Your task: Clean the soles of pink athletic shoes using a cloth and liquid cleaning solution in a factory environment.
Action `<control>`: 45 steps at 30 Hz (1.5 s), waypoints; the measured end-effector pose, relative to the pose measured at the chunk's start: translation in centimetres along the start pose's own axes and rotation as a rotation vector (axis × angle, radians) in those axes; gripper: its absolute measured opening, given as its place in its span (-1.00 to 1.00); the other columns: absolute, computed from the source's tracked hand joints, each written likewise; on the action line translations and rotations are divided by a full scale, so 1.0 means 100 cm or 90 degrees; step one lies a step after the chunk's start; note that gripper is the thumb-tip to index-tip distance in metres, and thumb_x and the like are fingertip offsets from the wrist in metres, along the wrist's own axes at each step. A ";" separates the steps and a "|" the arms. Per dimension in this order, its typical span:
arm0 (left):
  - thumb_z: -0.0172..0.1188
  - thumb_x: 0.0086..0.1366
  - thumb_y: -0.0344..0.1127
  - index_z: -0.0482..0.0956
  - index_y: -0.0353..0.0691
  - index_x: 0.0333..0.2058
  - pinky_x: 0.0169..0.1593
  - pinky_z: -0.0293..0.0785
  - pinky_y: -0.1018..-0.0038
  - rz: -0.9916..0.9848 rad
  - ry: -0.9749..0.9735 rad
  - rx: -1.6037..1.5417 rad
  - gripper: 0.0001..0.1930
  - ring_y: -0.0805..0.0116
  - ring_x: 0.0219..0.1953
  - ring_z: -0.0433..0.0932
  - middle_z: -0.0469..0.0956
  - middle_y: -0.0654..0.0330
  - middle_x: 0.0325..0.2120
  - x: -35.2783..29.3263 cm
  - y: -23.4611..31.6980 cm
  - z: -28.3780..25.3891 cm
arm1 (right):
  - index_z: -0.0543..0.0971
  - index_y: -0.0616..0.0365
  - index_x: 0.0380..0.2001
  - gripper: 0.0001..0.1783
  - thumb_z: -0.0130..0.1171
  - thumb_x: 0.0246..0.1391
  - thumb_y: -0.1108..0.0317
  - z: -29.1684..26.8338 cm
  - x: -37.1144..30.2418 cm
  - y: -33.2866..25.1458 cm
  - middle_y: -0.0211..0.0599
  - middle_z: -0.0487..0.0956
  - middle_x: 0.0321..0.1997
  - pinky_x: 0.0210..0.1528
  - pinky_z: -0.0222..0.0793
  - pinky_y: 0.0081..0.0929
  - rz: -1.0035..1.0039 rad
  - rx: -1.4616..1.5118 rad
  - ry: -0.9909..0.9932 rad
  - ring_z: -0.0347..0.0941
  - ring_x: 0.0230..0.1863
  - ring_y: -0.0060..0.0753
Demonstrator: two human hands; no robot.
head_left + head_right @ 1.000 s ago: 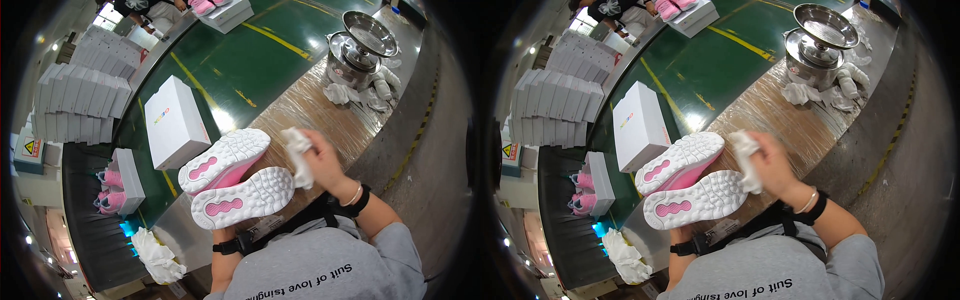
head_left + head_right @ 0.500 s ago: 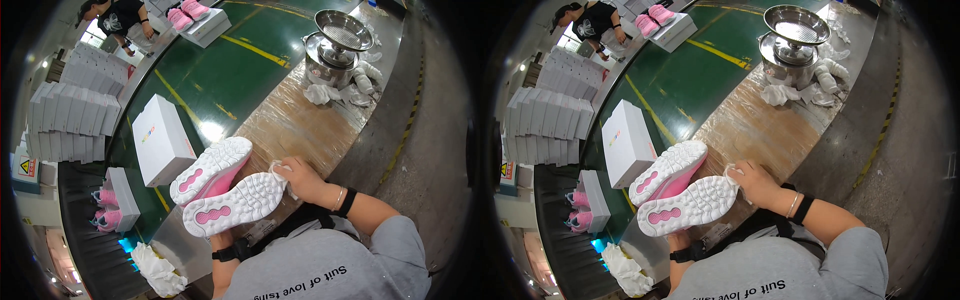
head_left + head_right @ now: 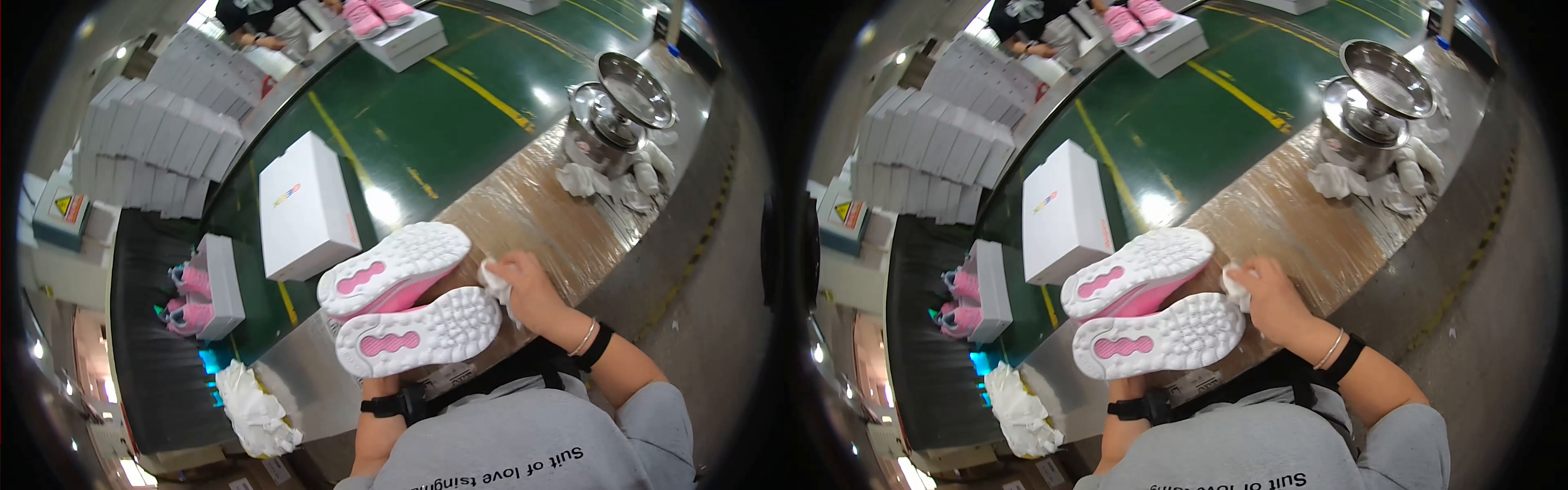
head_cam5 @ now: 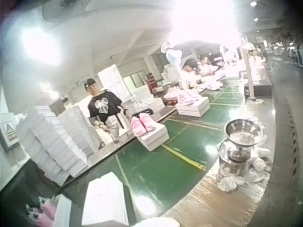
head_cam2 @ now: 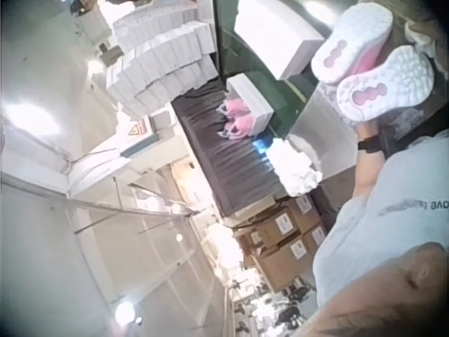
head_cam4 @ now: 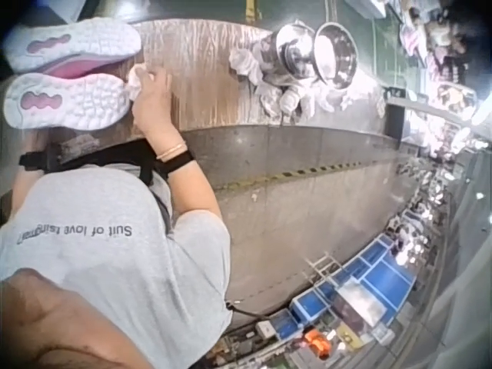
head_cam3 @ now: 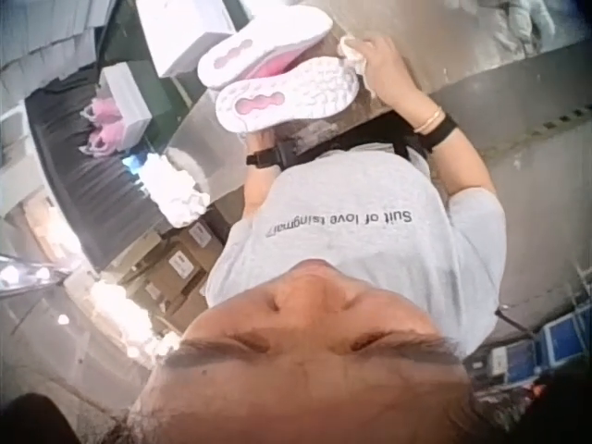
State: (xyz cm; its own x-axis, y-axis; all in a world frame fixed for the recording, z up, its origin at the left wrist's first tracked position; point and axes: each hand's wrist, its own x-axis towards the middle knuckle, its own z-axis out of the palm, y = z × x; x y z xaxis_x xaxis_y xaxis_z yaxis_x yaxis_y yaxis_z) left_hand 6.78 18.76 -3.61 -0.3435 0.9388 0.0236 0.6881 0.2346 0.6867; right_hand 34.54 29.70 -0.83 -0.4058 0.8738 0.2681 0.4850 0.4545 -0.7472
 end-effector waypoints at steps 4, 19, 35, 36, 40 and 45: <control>-0.06 0.33 -0.29 0.40 -0.24 -0.02 0.07 0.36 0.31 -0.019 0.002 0.009 -0.71 0.19 -0.03 0.42 0.46 0.11 -0.07 -0.017 0.005 -0.005 | 0.47 0.10 -0.07 -0.47 0.19 -0.24 0.59 -0.007 0.064 -0.095 -0.11 0.41 -0.08 0.04 0.29 -0.21 -0.214 0.167 0.043 0.31 -0.02 -0.02; -0.14 0.37 -0.28 0.41 -0.24 -0.04 0.07 0.38 0.33 0.040 -0.161 -0.141 -0.72 0.21 -0.03 0.43 0.47 0.10 -0.10 -0.018 -0.065 -0.003 | 0.49 0.06 -0.12 -0.56 0.07 -0.18 0.59 0.012 0.091 0.027 -0.21 0.41 -0.06 0.04 0.29 -0.30 -0.103 -0.200 -0.125 0.28 -0.03 -0.10; -0.16 0.37 -0.22 0.39 -0.25 -0.01 0.08 0.38 0.35 0.010 -0.277 -0.470 -0.67 0.21 -0.03 0.44 0.47 0.09 -0.10 -0.012 -0.055 -0.007 | 0.56 0.04 -0.18 -0.62 0.06 -0.13 0.56 0.018 0.121 0.003 -0.22 0.46 -0.14 0.08 0.25 -0.33 -0.104 -0.003 -0.035 0.28 -0.04 -0.09; -0.16 0.37 -0.21 0.39 -0.25 -0.01 0.08 0.38 0.35 0.007 -0.279 -0.490 -0.67 0.21 -0.03 0.45 0.47 0.09 -0.10 -0.009 -0.053 -0.007 | 0.56 0.04 -0.18 -0.62 0.06 -0.13 0.56 0.028 0.127 -0.019 -0.22 0.46 -0.14 0.08 0.25 -0.33 -0.111 0.000 -0.038 0.28 -0.04 -0.09; -0.16 0.37 -0.20 0.39 -0.25 0.00 0.08 0.38 0.35 -0.015 -0.272 -0.566 -0.66 0.21 -0.03 0.45 0.47 0.09 -0.10 -0.020 -0.054 -0.010 | 0.57 0.05 -0.14 -0.59 0.03 -0.13 0.57 0.061 0.126 -0.037 -0.20 0.47 -0.12 0.10 0.19 -0.27 -0.213 0.133 -0.079 0.27 -0.02 -0.07; -0.17 0.37 -0.18 0.38 -0.26 0.01 0.09 0.38 0.36 -0.026 -0.214 -0.678 -0.64 0.21 -0.02 0.45 0.48 0.08 -0.10 0.024 -0.021 -0.003 | 0.59 0.08 -0.20 -0.60 0.03 -0.18 0.61 0.029 0.119 0.035 -0.19 0.49 -0.14 0.06 0.21 -0.26 -0.078 -0.072 -0.139 0.29 -0.03 -0.05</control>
State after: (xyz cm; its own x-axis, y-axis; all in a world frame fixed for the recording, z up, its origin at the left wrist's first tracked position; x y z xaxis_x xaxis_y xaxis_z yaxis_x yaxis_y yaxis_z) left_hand 4.31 20.44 -4.78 -0.0516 0.9936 -0.1003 -0.2734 0.0826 0.9583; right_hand 29.21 41.23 -2.02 -0.6183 0.7585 0.2058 0.5002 0.5818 -0.6413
